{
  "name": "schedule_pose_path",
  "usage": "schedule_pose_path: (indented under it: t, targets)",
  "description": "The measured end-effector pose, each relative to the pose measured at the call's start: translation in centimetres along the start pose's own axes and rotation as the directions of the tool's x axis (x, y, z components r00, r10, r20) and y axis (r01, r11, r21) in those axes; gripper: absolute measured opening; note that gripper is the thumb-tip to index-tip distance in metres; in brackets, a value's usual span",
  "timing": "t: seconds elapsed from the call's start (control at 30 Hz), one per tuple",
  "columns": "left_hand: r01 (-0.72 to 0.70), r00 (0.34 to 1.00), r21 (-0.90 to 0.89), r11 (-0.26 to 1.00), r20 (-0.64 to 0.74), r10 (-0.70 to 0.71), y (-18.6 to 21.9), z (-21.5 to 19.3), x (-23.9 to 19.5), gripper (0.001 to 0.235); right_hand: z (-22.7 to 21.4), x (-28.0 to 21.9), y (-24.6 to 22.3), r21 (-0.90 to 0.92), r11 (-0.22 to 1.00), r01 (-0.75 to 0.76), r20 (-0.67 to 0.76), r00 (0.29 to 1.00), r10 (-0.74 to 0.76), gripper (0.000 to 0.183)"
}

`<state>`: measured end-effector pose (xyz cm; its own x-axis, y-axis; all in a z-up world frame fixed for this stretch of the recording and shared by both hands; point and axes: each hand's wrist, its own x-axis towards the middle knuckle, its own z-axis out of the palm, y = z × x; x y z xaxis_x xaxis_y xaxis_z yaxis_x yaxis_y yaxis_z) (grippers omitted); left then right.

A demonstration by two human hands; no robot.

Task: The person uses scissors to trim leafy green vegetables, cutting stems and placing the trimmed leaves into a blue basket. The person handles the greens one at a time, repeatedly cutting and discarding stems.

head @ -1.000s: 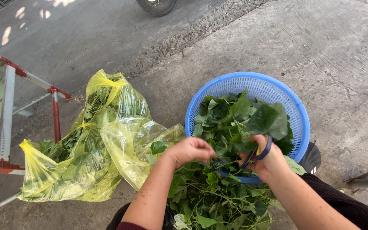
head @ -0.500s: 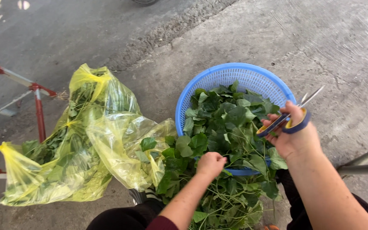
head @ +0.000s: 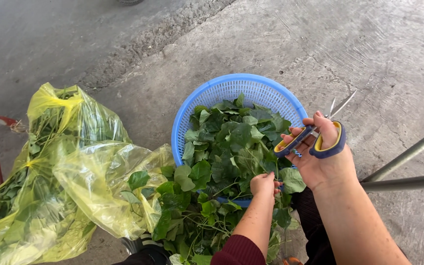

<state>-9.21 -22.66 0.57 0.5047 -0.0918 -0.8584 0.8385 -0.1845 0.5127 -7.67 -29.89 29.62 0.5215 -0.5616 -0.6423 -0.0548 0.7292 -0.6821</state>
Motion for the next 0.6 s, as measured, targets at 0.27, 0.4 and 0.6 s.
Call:
schedule_pose_path:
  t: [0.27, 0.4, 0.6]
  targets:
    - [-0.407, 0.901, -0.007, 0.913, -0.165, 0.401, 2.8, -2.0, -2.8, 0.01, -0.6, 0.5, 0.0, -0.051, 0.999, 0.005, 0.102, 0.995, 0.0, 0.027]
    - [-0.652, 0.715, 0.222, 0.725, -0.138, 0.685, 9.0, -8.2, -8.1, 0.011, 0.0, -0.9, 0.9, -0.162, 0.986, 0.036, 0.241, 0.97, 0.004, 0.031]
    - [-0.646, 0.746, 0.207, 0.734, -0.03, 0.665, 17.3, -18.5, -16.1, 0.015, 1.4, -4.5, 4.5, -0.331, 0.94, 0.085, 0.42, 0.905, 0.067, 0.042]
